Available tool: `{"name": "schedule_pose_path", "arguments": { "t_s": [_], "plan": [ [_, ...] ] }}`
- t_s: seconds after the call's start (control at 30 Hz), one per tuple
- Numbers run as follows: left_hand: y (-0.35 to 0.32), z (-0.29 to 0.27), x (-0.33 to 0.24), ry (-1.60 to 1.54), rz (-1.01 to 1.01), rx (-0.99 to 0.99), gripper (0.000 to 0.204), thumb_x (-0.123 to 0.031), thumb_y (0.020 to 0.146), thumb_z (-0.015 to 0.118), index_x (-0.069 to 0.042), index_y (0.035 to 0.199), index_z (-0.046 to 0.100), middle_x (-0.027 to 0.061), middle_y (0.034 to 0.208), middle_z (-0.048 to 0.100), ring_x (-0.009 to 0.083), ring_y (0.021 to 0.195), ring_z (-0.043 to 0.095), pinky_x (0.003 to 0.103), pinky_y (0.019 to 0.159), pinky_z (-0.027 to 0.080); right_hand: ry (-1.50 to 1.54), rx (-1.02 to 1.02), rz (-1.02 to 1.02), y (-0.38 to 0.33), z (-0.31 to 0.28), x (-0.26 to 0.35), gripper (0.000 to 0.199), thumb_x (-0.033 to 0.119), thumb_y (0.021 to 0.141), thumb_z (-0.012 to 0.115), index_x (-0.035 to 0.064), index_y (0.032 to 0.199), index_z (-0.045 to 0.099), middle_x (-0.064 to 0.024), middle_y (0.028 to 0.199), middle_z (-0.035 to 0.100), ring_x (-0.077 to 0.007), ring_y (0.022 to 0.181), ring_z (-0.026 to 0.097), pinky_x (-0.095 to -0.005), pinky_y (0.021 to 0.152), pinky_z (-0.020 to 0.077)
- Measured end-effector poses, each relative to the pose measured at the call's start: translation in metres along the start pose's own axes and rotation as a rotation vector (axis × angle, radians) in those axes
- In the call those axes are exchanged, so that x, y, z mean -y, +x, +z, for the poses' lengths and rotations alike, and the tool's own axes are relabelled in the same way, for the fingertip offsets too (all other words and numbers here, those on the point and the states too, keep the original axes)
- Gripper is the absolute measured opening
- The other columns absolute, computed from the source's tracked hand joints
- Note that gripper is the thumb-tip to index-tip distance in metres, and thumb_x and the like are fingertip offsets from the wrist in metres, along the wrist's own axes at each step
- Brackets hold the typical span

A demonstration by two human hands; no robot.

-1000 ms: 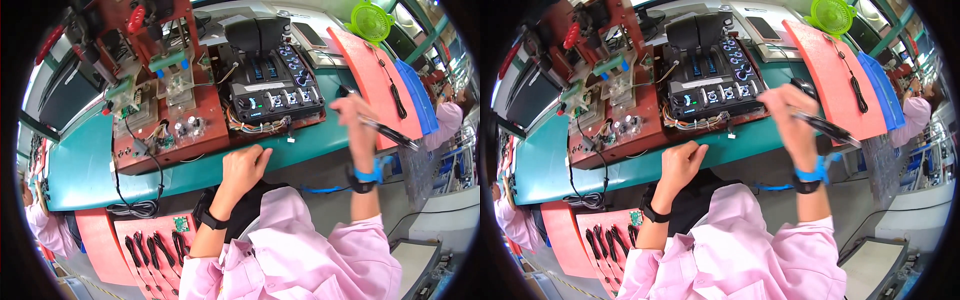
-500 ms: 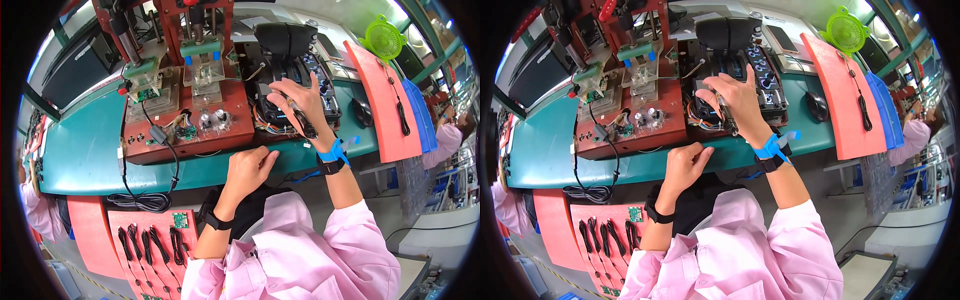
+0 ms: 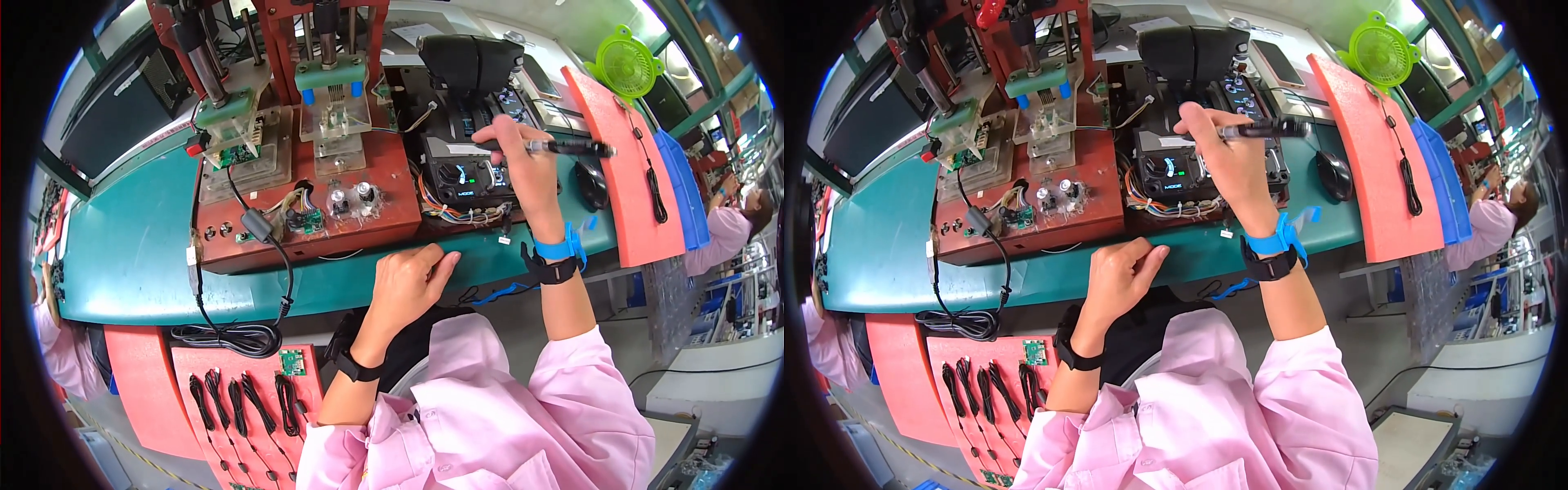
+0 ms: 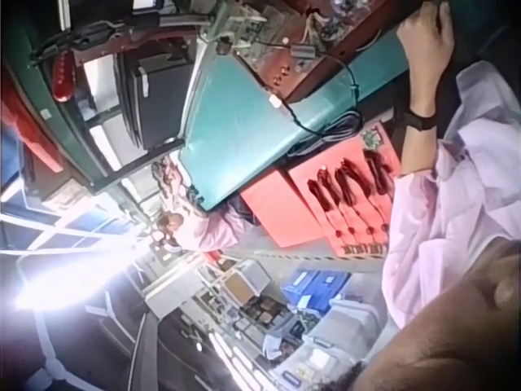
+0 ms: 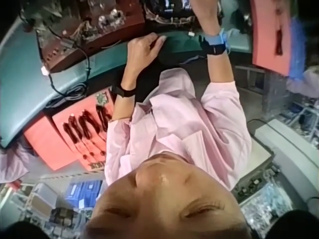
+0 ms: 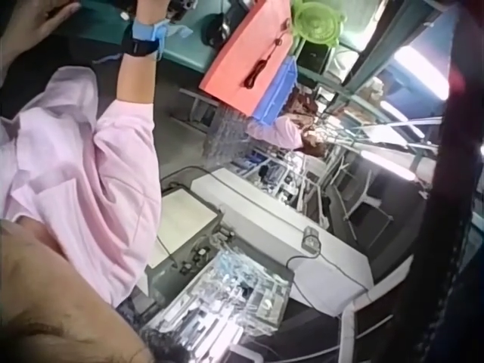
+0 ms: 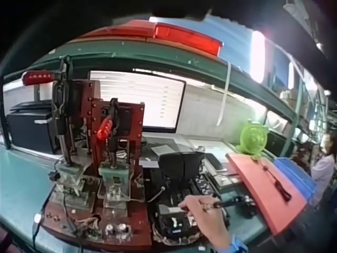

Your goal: The person connects a circuit board to a cable, places the board into a testing machine, and operates buttons and levers on a control panel while using a mouse. They then remove the board, place it on a foam pad, apply a sticker to the panel, and mark it with a pen.

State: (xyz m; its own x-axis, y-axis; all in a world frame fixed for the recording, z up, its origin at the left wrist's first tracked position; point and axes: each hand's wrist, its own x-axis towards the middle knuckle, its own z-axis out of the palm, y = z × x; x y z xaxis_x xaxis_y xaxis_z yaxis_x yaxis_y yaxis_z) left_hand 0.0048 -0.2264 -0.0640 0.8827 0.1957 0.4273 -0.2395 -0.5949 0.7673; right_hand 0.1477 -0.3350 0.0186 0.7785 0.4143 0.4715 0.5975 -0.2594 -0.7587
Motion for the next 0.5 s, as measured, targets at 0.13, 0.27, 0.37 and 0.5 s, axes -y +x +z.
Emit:
{"name": "schedule_pose_path", "arguments": {
  "t_s": [0.13, 0.27, 0.37, 0.5],
  "plan": [
    [0.0, -0.001, -0.003, -0.017, -0.008, -0.008, 0.026, -0.016, 0.077, 0.062, 0.0, 0.06, 0.051, 0.0128, 0.048, 0.043, 0.0267, 0.039, 0.039, 0.032, 0.039, 0.031, 0.151, -0.008, 0.214, 0.008, 0.014, 0.006, 0.027, 0.025, 0.081, 0.056, 0.0005, 0.07, 0.06, 0.001, 0.061, 0.055, -0.0044, 0.052, 0.044, -0.0203, 0.047, 0.0349],
    [0.001, -0.001, -0.003, -0.025, -0.016, -0.004, 0.025, -0.014, 0.077, 0.062, 0.001, 0.06, 0.051, 0.0124, 0.047, 0.043, 0.0252, 0.039, 0.039, 0.031, 0.039, 0.031, 0.039, -0.029, 0.163, 0.017, 0.025, -0.005, 0.024, 0.02, 0.077, 0.059, 0.0001, 0.064, 0.054, 0.0029, 0.053, 0.046, -0.005, 0.049, 0.04, -0.0225, 0.045, 0.0315],
    [0.001, 0.0, -0.001, -0.026, -0.023, 0.009, 0.025, -0.014, 0.077, 0.062, 0.001, 0.06, 0.051, 0.0122, 0.047, 0.043, 0.0244, 0.039, 0.039, 0.03, 0.039, 0.031, -0.058, -0.07, 0.077, 0.018, 0.03, -0.007, 0.026, 0.018, 0.075, 0.061, 0.0004, 0.061, 0.049, 0.0016, 0.05, 0.042, -0.0058, 0.048, 0.035, -0.0243, 0.044, 0.028],
    [0.001, -0.001, -0.001, -0.03, -0.022, 0.018, 0.024, -0.013, 0.077, 0.062, 0.001, 0.06, 0.052, 0.012, 0.047, 0.043, 0.0235, 0.038, 0.039, 0.03, 0.039, 0.031, -0.139, -0.126, 0.069, 0.014, 0.032, -0.01, 0.025, 0.017, 0.075, 0.061, 0.0004, 0.062, 0.048, 0.0, 0.049, 0.04, -0.0064, 0.048, 0.033, -0.0251, 0.044, 0.027]
  ]
}}
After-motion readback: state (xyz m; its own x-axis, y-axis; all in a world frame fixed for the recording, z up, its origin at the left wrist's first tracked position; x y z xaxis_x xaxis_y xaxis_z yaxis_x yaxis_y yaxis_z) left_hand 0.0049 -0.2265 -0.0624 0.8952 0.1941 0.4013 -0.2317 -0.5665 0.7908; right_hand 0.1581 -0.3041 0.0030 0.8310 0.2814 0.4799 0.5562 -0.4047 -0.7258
